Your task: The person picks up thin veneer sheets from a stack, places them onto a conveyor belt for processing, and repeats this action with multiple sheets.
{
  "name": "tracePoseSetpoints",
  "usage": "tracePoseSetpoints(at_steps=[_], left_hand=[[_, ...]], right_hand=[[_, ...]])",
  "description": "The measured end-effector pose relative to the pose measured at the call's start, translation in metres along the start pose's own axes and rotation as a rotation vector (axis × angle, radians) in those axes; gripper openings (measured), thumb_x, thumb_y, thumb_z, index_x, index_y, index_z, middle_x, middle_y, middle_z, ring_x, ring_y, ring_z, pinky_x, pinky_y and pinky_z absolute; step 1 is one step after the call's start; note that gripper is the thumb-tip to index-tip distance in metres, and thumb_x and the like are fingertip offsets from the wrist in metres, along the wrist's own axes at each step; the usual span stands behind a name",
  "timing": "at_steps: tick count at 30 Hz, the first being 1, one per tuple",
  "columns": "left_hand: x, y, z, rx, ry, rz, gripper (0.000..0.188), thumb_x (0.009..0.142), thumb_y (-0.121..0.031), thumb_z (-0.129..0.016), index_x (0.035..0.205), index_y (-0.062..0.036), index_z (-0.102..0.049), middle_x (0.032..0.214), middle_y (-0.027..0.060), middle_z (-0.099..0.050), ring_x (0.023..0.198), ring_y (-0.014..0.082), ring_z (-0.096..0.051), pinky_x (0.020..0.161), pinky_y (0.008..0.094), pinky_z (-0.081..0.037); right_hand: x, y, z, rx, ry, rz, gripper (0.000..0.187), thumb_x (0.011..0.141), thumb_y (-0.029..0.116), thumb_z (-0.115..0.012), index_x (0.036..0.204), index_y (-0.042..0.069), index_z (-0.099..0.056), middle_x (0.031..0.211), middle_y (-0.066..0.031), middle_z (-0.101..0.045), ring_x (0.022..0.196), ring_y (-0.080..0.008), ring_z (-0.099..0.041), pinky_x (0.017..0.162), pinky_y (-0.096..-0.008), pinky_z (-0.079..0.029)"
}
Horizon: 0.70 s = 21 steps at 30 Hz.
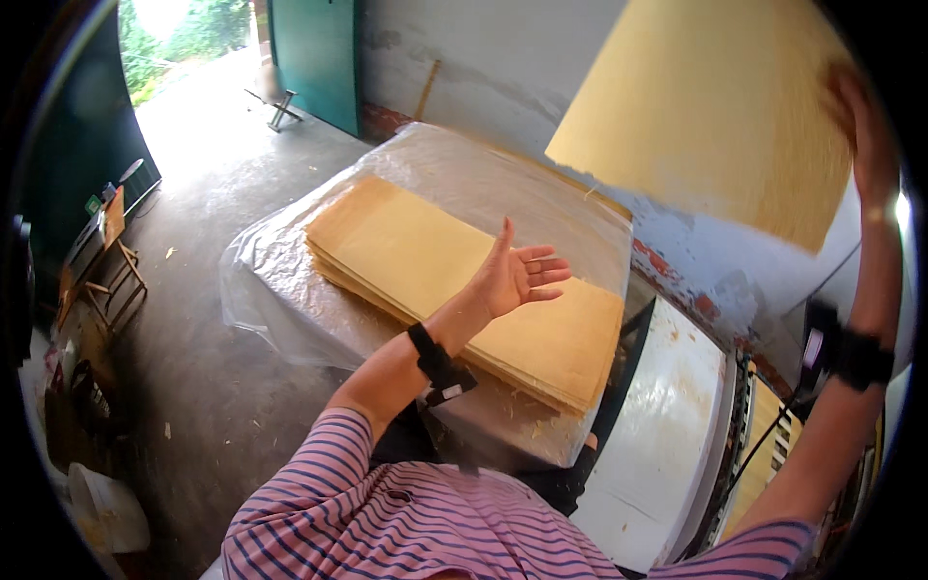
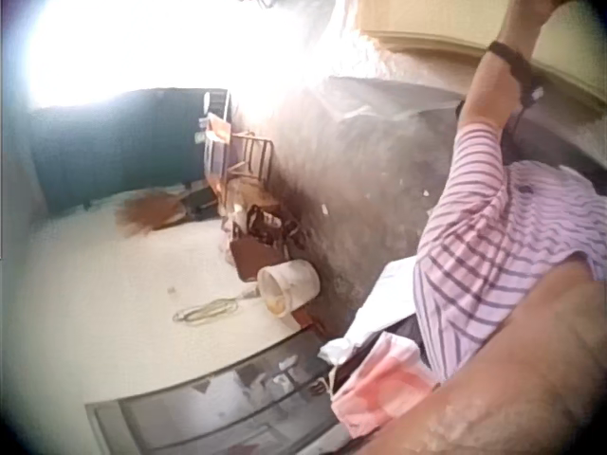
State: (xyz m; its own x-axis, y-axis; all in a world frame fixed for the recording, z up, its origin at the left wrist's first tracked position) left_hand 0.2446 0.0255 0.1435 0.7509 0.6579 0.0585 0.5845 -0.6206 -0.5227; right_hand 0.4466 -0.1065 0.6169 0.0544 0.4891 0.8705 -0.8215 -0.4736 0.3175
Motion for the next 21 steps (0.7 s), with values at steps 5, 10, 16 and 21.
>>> tracePoseSetpoints(at_steps=[5, 10, 16, 21], left_hand=[[0.012, -0.016, 0.032, -0.213, -0.160, -0.100, 0.085, 0.065, -0.069, -0.041, 0.108, 0.0047, -0.039, 0.101, 0.0191, -0.050, 0.096, 0.0293, -0.050, 0.078, 0.0433, -0.042], [0.054, 0.011, 0.078, -0.286, 0.107, -0.201, 0.042, 0.078, -0.045, -0.048, 0.092, -0.0051, -0.047, 0.090, 0.0091, -0.053, 0.080, 0.0216, -0.052, 0.070, 0.0349, -0.046], [0.044, -0.022, 0.094, -0.187, -0.277, -0.317, 0.025, 0.076, -0.018, -0.056, 0.095, -0.0069, -0.044, 0.093, 0.0064, -0.048, 0.077, 0.0245, -0.051, 0.065, 0.0356, -0.048], [0.043, -0.079, 0.101, -0.087, -0.308, -0.471, 0.016, 0.075, -0.011, -0.052, 0.088, -0.0059, -0.046, 0.089, 0.0071, -0.047, 0.077, 0.0243, -0.052, 0.065, 0.0373, -0.048]], right_hand=[[-0.116, -0.099, -0.009, 0.151, 0.023, -0.460, 0.030, 0.080, 0.023, -0.052, 0.102, 0.003, -0.051, 0.091, -0.0026, -0.054, 0.084, -0.0111, -0.051, 0.074, -0.0230, -0.040], [-0.203, -0.189, 0.012, 0.187, 0.071, -0.578, 0.024, 0.079, 0.018, -0.051, 0.098, 0.003, -0.051, 0.089, -0.0017, -0.052, 0.082, -0.0104, -0.048, 0.073, -0.0242, -0.039], [-0.261, -0.235, 0.002, 0.428, -0.021, -0.779, 0.021, 0.078, 0.014, -0.052, 0.097, 0.003, -0.051, 0.092, -0.0013, -0.053, 0.085, -0.0110, -0.049, 0.076, -0.0248, -0.039], [-0.258, -0.210, -0.039, 0.577, 0.137, -0.733, 0.024, 0.078, 0.013, -0.053, 0.100, 0.004, -0.051, 0.094, -0.0022, -0.054, 0.088, -0.0125, -0.050, 0.078, -0.0252, -0.038]])
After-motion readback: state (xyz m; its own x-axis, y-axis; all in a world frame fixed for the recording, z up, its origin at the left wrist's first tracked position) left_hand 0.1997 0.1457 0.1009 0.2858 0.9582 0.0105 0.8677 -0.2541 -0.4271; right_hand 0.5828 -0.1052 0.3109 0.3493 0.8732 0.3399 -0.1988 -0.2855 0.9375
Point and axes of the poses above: each hand's wrist, its own x-axis towards the middle knuckle, its own z-axis out of the back of the hand, y = z × x, the point moved 10 cm from there along x, towards the middle knuckle
